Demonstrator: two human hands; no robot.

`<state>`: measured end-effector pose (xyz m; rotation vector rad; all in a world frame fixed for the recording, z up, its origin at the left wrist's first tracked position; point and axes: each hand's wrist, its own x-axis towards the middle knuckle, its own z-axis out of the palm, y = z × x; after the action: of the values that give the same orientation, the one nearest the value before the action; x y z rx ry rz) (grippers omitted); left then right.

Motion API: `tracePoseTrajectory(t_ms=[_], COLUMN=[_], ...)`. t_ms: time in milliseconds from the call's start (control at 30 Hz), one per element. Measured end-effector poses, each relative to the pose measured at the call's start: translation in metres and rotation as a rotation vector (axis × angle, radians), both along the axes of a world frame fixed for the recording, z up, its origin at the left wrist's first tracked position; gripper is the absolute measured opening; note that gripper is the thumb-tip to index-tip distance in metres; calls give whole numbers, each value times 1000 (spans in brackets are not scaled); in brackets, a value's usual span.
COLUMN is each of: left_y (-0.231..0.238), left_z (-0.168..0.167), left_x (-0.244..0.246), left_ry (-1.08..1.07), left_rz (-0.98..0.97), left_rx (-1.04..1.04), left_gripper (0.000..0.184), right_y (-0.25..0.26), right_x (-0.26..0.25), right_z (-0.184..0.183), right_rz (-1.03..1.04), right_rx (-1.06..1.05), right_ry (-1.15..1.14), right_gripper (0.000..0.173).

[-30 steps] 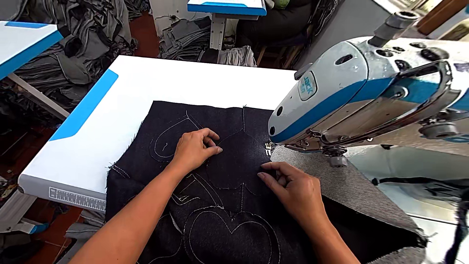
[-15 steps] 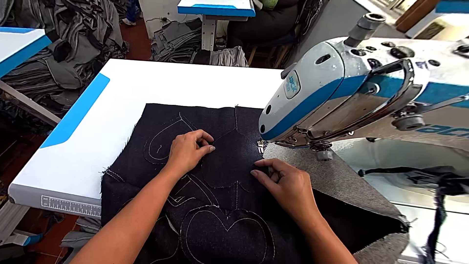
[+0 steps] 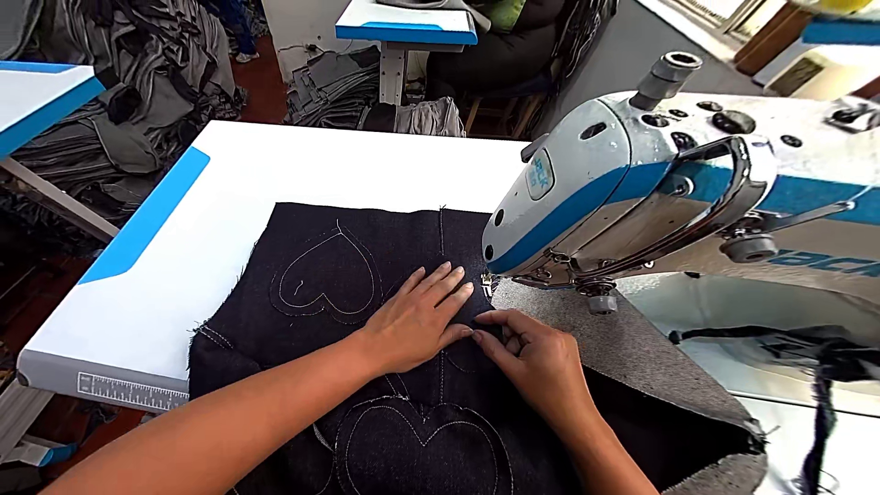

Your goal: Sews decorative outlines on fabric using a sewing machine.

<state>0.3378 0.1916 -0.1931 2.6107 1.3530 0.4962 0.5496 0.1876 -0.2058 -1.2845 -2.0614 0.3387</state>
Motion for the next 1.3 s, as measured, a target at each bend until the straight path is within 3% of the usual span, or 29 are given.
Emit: tracePoseTrajectory(t_ms=[333, 500, 567, 667, 733, 833, 967, 1100, 1200, 1300], left_y=[2, -4, -9, -13, -12, -4, 33, 81, 72, 37], left_z=[-7, 1, 6, 5, 4, 3, 0, 2, 4, 2], left_x=[-3, 3, 5, 7, 6, 1, -26, -60, -52, -39], left_ry=[53, 122, 164, 161, 147, 139, 101, 142, 178, 176], left_rz=[-67, 42, 121, 178, 188, 168, 11, -351, -597, -675], left_rx=[40, -31, -82, -88, -94, -88, -58, 0, 38, 35], left_gripper=[60, 58, 57, 60, 68, 75, 71, 69, 69, 69], right_y=[-2, -3, -3, 16, 33, 48, 41, -14, -83, -116], right_x=[1, 3, 10, 33, 49, 62, 37, -22, -40, -24], right_z=[-3, -1, 6, 13, 12, 3, -6, -11, -19, -16], right_rz=[35, 24, 136, 502, 696, 776, 612, 253, 93, 70], right_rx=[11, 139, 236, 356, 384, 306, 244, 169, 199, 311], right_ry=[9, -96, -236, -361, -396, -382, -290, -224, -313, -390], right_gripper=[20, 23, 28, 23, 30, 40, 42, 42, 56, 55])
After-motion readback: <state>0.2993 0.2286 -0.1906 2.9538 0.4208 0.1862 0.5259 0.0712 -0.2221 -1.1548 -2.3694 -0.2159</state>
